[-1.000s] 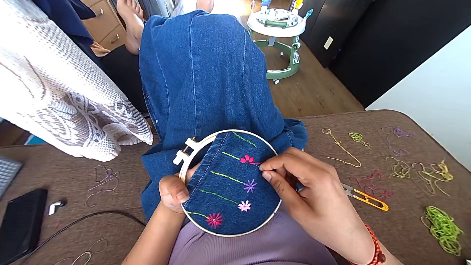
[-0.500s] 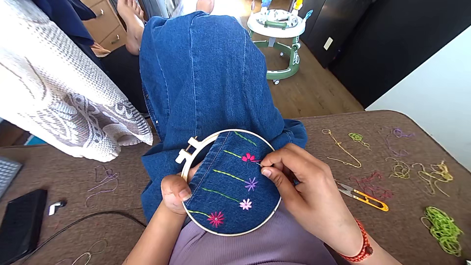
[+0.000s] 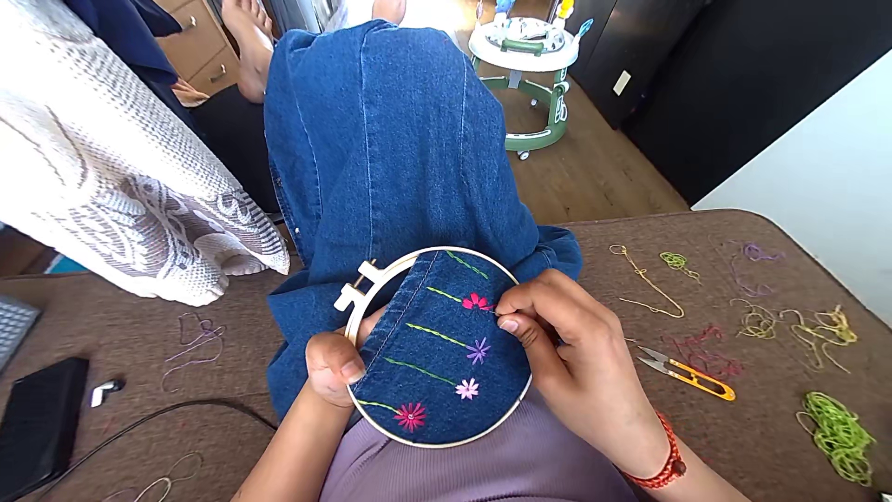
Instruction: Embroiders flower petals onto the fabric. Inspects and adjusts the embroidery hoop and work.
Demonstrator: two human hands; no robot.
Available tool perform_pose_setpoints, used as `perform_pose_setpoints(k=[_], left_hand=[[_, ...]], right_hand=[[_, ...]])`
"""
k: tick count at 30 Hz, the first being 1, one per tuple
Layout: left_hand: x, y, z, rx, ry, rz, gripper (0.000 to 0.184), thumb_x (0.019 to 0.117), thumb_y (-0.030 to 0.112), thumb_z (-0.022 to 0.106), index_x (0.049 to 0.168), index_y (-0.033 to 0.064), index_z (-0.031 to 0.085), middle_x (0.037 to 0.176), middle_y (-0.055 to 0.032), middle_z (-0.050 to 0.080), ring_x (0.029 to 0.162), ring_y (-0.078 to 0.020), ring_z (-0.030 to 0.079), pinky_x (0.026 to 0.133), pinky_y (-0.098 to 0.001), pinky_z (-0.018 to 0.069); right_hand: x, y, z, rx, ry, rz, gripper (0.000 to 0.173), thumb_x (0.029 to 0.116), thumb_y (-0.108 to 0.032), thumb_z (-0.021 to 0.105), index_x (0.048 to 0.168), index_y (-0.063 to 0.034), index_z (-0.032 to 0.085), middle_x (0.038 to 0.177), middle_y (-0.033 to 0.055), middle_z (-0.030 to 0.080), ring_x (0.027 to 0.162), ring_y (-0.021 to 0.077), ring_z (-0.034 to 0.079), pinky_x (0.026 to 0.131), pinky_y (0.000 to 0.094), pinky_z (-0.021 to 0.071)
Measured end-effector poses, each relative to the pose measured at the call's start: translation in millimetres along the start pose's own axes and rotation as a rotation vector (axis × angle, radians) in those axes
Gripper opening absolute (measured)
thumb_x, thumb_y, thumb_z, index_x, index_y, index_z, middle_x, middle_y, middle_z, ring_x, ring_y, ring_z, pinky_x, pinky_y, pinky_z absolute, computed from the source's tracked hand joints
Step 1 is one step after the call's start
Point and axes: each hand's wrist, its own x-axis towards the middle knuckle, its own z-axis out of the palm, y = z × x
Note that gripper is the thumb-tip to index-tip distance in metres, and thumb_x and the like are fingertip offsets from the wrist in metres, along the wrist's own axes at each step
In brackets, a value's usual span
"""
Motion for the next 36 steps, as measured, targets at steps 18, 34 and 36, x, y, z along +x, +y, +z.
perform_pose_setpoints(k=[18, 34, 36], left_hand=[[-10, -4, -11, 0.095, -0.032, 0.027, 0.044, 0.0981, 0.02, 0.06, 0.142, 0.0133, 0.058, 0.132, 0.0011, 0.066, 0.121, -0.0056, 0.062, 0.105, -0.0261, 0.0485], [3, -2, 6, 0.201, 0.053, -0.003, 0.048, 0.0958, 0.016, 0.06, 0.144, 0.0158, 0.057, 0.133, 0.0029, 0.066, 0.12, -0.0046, 0.062, 0.103, -0.0252, 0.0502], [6, -2, 11, 0.259, 0.071, -0.011, 0.05, 0.0951, 0.014, 0.06, 0.145, 0.0161, 0.055, 0.135, 0.0022, 0.066, 0.121, -0.0056, 0.062, 0.104, -0.0262, 0.0504]], right_hand=[[0, -4, 3, -0.035, 0.042, -0.017, 0.01, 0.0978, -0.017, 0.06, 0.094, -0.016, 0.069, 0.085, -0.0079, 0.053, 0.07, -0.0048, 0.051, 0.058, 0.0084, 0.0438], [-5, -12, 10, -0.143, 0.177, -0.036, 0.009, 0.0955, -0.014, 0.064, 0.097, -0.0098, 0.072, 0.088, -0.0023, 0.065, 0.063, -0.0037, 0.055, 0.052, 0.0099, 0.0456], [-5, -14, 15, -0.183, 0.198, -0.07, 0.014, 0.0955, -0.013, 0.062, 0.101, -0.0078, 0.073, 0.09, 0.0001, 0.068, 0.067, -0.0011, 0.057, 0.055, 0.0121, 0.0466]])
